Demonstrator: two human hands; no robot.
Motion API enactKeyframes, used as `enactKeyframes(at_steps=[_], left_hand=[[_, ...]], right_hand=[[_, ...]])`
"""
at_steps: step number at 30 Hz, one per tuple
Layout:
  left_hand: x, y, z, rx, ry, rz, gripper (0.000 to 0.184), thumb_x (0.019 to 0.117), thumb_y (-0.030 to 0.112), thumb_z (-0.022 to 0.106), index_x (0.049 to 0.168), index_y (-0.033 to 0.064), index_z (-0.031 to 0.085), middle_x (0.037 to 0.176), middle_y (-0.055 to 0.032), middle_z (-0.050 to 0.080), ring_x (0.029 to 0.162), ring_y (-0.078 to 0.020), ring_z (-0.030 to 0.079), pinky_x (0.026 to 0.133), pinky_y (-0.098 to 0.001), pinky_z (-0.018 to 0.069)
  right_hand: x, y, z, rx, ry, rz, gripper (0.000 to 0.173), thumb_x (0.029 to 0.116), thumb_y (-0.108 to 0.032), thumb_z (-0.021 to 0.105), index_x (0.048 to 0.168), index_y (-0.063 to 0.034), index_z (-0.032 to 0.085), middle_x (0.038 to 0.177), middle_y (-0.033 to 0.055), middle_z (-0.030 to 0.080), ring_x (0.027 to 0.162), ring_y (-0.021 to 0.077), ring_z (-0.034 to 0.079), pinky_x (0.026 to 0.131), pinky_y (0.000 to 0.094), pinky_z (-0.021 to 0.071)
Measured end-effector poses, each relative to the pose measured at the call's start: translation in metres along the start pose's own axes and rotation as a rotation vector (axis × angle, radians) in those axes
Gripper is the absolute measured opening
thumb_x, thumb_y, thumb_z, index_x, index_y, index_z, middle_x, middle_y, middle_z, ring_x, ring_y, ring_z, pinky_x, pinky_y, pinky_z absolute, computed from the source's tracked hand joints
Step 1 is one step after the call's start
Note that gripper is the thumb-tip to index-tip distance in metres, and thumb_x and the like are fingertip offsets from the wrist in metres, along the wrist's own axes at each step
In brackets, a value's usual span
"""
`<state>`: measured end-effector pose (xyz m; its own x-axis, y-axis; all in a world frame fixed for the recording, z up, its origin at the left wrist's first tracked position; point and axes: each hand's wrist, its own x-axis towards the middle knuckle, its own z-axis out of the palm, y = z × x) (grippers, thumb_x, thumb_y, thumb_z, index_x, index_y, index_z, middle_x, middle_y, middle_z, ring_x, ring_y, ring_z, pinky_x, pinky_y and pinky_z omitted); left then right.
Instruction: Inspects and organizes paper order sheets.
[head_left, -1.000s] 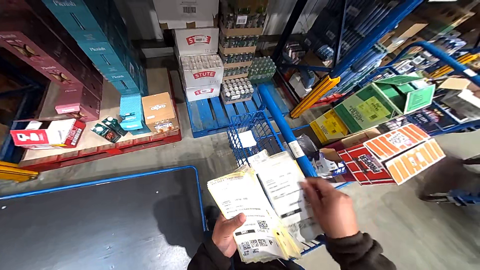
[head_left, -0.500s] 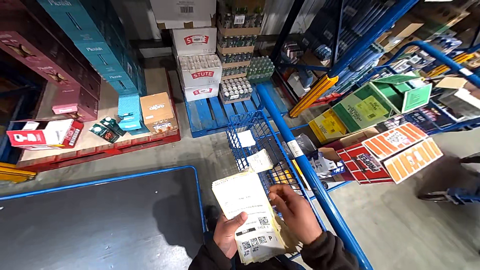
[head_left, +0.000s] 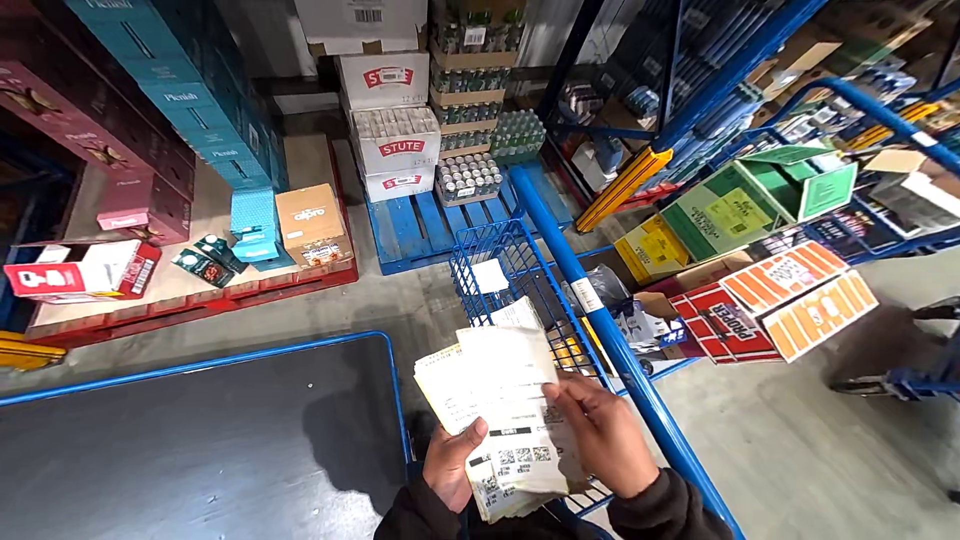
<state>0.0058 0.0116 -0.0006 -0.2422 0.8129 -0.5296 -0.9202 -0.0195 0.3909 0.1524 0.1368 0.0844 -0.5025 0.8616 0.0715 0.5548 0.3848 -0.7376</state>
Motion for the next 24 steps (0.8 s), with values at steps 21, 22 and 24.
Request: enactKeyframes(at_steps=[21,22,24], left_hand=[[0.006,0.006,-0.013,0.005,-0.115,-0.01,0.055,0.0797,0.013,0.086,0.125,0.0,0.056,0.105,-0.0191,0.075,0.094,-0.0303,0.076,0.087,-0.0498,0.0621],[0.005,0.005,-0.013,0.009,-0.128,-0.016,0.055,0.0792,0.014,0.086,0.124,0.0004,0.058,0.105,-0.0185,0.075,0.094,-0.0298,0.076,0.088,-0.0496,0.0621],[0.004,0.003,-0.013,0.019,-0.178,-0.029,0.054,0.0789,0.015,0.087,0.123,0.0025,0.059,0.105,-0.0169,0.076,0.095,-0.0288,0.076,0.089,-0.0492,0.0617]], right_hand=[[0.003,0.028,0.0,0.094,-0.029,0.241,0.019,0.0963,-0.028,0.065,0.095,-0.01,0.07,0.067,-0.0079,0.063,0.057,0.0006,0.056,0.054,0.0212,0.0482],[0.003,0.028,0.001,0.112,-0.067,0.271,0.018,0.0964,-0.028,0.065,0.095,-0.0104,0.07,0.066,-0.0081,0.062,0.056,0.0009,0.056,0.054,0.0213,0.0478],[0.003,0.025,0.003,0.158,-0.21,0.33,0.018,0.0981,-0.023,0.061,0.1,-0.0073,0.07,0.068,-0.0049,0.062,0.059,0.0042,0.056,0.058,0.0252,0.0484]])
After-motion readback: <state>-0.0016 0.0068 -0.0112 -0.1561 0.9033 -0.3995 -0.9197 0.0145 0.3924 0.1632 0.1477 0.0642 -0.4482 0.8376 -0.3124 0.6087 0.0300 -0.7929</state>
